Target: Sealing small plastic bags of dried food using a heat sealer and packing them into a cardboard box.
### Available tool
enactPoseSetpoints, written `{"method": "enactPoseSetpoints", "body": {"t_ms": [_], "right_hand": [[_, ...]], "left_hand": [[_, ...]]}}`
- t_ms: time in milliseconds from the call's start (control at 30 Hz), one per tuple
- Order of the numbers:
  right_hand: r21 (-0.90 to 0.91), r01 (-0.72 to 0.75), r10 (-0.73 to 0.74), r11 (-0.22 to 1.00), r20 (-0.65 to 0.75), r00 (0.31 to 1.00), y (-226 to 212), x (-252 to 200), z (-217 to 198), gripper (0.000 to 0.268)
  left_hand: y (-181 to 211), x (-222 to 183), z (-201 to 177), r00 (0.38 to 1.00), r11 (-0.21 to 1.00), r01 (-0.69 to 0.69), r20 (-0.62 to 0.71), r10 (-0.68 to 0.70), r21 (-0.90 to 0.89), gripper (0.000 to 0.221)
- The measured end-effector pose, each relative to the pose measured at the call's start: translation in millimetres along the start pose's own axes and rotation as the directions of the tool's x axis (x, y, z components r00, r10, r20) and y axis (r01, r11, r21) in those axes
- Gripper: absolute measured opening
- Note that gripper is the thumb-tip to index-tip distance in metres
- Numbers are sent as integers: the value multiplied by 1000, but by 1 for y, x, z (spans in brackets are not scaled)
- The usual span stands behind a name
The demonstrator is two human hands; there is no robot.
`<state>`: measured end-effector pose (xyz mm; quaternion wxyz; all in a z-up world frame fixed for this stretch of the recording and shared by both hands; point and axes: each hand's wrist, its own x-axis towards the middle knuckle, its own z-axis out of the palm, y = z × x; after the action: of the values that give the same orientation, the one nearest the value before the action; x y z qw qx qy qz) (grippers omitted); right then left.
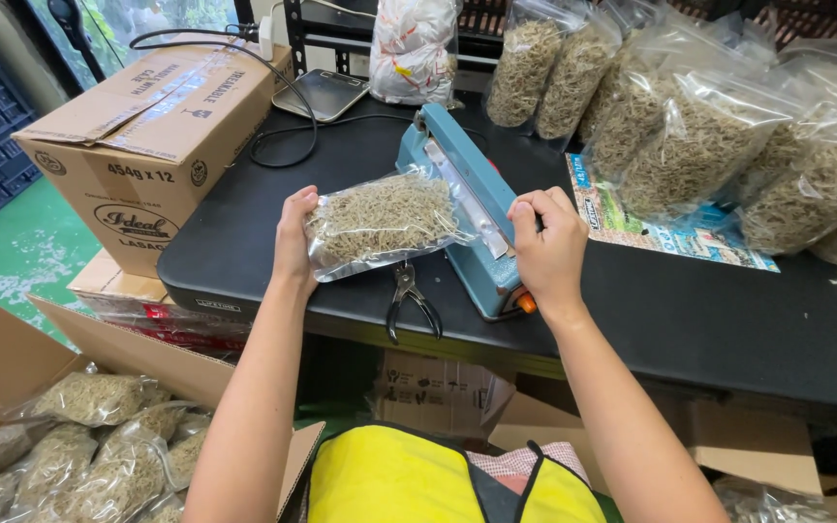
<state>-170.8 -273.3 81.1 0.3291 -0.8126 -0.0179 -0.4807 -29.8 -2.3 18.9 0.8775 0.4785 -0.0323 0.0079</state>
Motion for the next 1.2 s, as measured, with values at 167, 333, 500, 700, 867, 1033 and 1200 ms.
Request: {"method": "enactPoseSetpoints", "body": {"t_ms": [167,333,500,700,867,1033,1200], "right_hand": [[-1,-11,11,1000,9,1000,2,2,-1,20],[-3,-21,21,1000,8,1000,0,11,-6,19],[63,-89,83,994,91,992,-7,32,-19,17],[208,-177,132,962,213,968,-52,17,-65,65],[715,-341,241,611,242,940,-40,-92,-54,75],[788,-598,368,147,517,773,-78,-162,-78,66],[828,-559,646,31,410,644,-50,-168,-155,64]], "left_hand": [[-3,2,-1,1000,1000,-1,5,1,-19,69],[-8,10,-4,1000,1000,-7,3,7,-10,71],[5,-14,-7,986,982,-166,36,163,92,59],[21,-58,-31,941,907,-178,203,269,-381,58],[13,-118,-6,881,886,-439,121,457,-146,66],[-44,-202,76,790,796,-587,110,603,-147,61],[-107,-278,152,782,797,-590,334,526,127,60]]}}
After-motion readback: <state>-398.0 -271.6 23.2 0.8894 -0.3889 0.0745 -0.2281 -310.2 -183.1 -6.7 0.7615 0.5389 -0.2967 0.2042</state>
